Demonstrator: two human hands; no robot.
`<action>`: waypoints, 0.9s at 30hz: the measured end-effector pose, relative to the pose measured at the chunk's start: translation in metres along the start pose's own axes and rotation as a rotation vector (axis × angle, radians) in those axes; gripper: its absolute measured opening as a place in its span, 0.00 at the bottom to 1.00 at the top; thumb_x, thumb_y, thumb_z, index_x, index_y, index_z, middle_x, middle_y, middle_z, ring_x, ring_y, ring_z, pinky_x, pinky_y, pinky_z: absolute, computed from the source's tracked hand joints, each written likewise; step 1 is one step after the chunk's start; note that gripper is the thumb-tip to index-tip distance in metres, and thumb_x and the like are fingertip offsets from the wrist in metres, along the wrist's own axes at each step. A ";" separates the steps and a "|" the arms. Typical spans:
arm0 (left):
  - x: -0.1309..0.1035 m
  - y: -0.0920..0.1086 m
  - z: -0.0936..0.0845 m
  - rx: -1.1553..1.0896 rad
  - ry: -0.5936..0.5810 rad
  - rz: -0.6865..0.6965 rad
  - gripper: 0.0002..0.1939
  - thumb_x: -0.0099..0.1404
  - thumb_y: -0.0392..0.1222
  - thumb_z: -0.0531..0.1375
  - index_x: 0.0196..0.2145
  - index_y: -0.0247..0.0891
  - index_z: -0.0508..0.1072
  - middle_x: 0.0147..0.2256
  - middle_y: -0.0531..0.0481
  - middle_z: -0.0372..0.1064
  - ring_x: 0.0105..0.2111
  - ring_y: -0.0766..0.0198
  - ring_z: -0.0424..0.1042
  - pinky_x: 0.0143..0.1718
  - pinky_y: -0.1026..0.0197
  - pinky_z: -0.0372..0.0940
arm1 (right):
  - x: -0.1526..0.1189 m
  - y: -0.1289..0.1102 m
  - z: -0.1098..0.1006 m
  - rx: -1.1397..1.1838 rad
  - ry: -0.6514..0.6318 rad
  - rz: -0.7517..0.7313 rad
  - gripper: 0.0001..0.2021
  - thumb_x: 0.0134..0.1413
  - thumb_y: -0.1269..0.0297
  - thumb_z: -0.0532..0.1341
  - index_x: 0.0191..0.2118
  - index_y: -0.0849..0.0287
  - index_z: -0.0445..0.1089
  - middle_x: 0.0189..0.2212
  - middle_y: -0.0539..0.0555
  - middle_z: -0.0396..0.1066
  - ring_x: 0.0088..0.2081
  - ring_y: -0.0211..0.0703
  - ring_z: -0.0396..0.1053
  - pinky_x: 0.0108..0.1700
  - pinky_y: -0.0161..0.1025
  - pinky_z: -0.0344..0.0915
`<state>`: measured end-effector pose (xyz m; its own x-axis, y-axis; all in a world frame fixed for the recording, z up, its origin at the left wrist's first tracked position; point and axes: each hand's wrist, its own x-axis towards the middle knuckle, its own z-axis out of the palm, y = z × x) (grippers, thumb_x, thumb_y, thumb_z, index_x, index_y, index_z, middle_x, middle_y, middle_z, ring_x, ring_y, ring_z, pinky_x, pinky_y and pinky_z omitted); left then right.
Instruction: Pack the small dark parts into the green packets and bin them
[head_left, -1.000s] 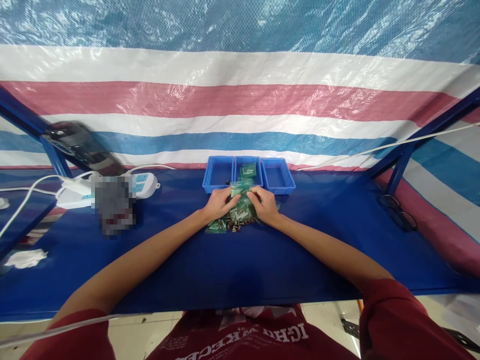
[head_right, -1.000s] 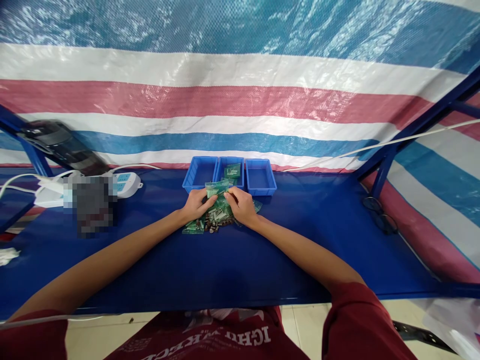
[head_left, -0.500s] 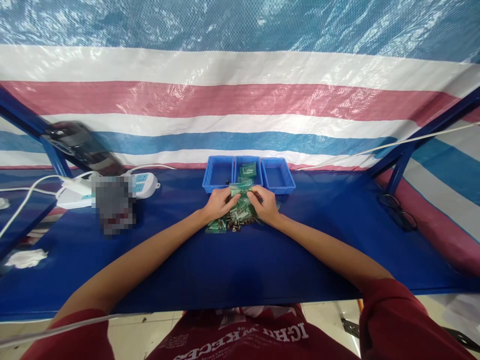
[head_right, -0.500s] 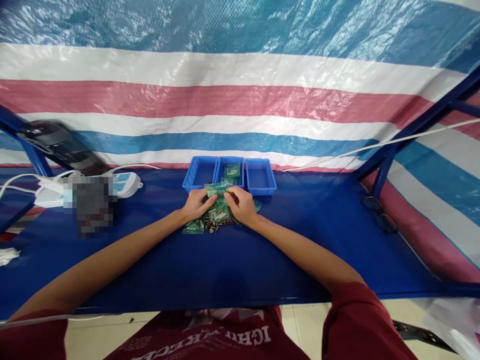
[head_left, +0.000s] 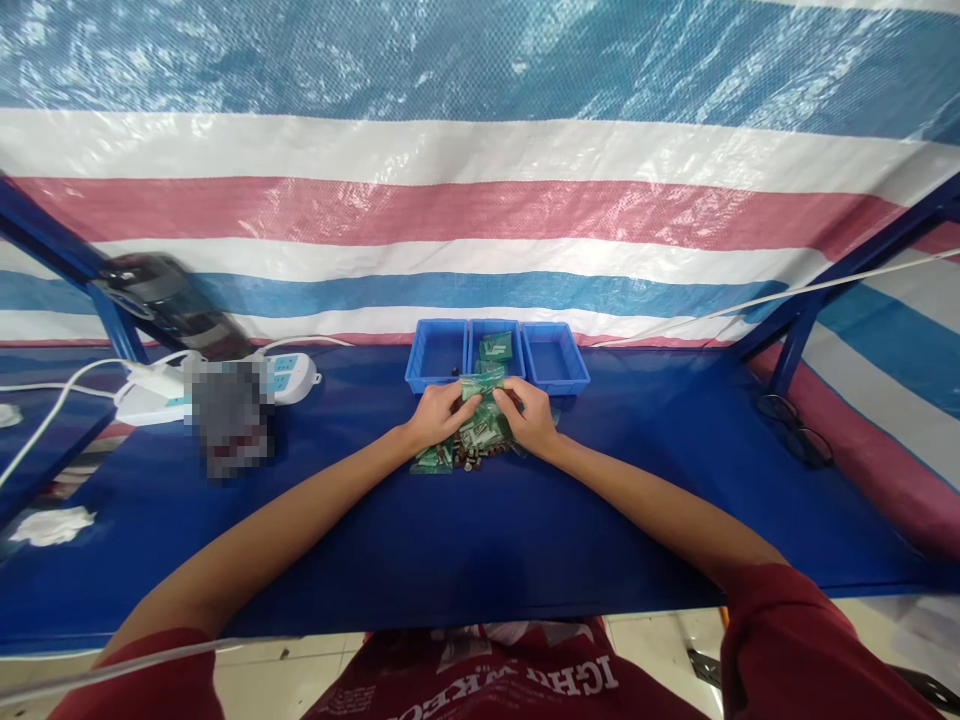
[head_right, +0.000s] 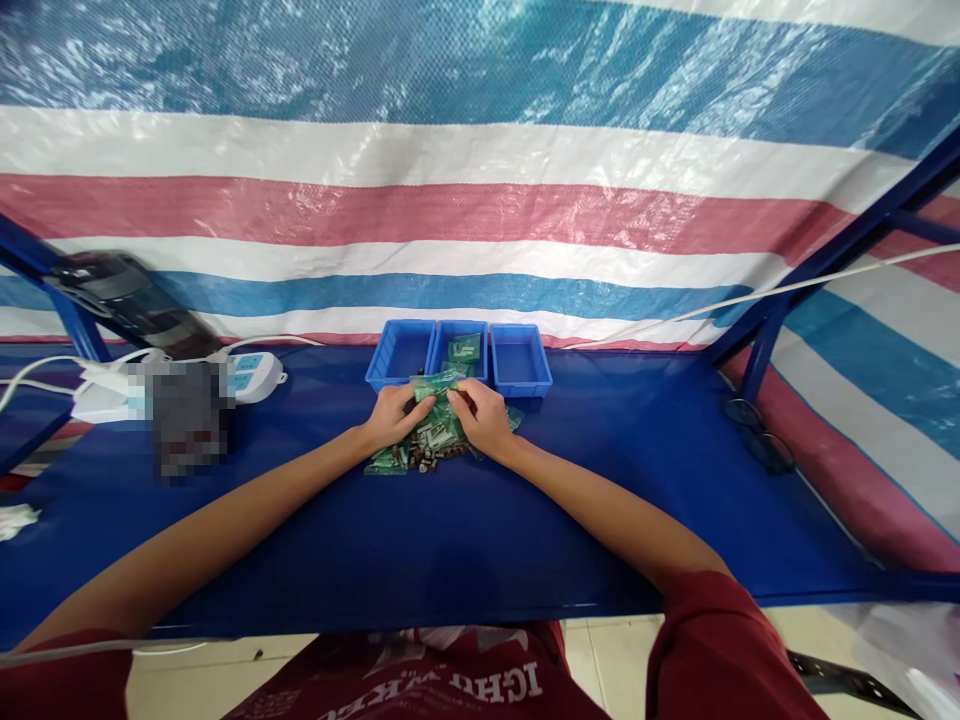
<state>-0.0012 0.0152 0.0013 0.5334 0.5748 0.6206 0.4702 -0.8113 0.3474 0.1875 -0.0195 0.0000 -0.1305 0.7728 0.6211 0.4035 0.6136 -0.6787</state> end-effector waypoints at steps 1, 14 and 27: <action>0.000 0.000 0.000 -0.006 -0.005 -0.006 0.14 0.70 0.46 0.50 0.35 0.35 0.69 0.20 0.55 0.62 0.19 0.70 0.62 0.22 0.67 0.53 | 0.000 0.000 0.000 -0.004 -0.001 -0.001 0.13 0.63 0.58 0.51 0.31 0.58 0.62 0.23 0.49 0.60 0.25 0.37 0.58 0.30 0.36 0.56; 0.003 0.003 -0.002 -0.120 -0.029 -0.067 0.22 0.72 0.50 0.43 0.27 0.36 0.64 0.19 0.54 0.60 0.19 0.70 0.62 0.23 0.67 0.54 | 0.000 -0.003 -0.004 0.034 -0.015 0.010 0.12 0.61 0.56 0.54 0.37 0.59 0.66 0.25 0.50 0.63 0.25 0.38 0.61 0.30 0.36 0.60; 0.003 0.004 -0.004 -0.135 0.016 -0.035 0.25 0.72 0.48 0.43 0.19 0.36 0.57 0.17 0.54 0.56 0.19 0.69 0.57 0.23 0.64 0.52 | -0.001 -0.001 0.000 -0.008 0.001 0.004 0.11 0.61 0.56 0.54 0.36 0.58 0.66 0.26 0.52 0.66 0.26 0.39 0.64 0.31 0.37 0.63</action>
<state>-0.0011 0.0135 0.0073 0.5066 0.6017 0.6174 0.3887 -0.7987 0.4595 0.1876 -0.0209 -0.0004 -0.1275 0.7750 0.6190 0.4116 0.6091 -0.6779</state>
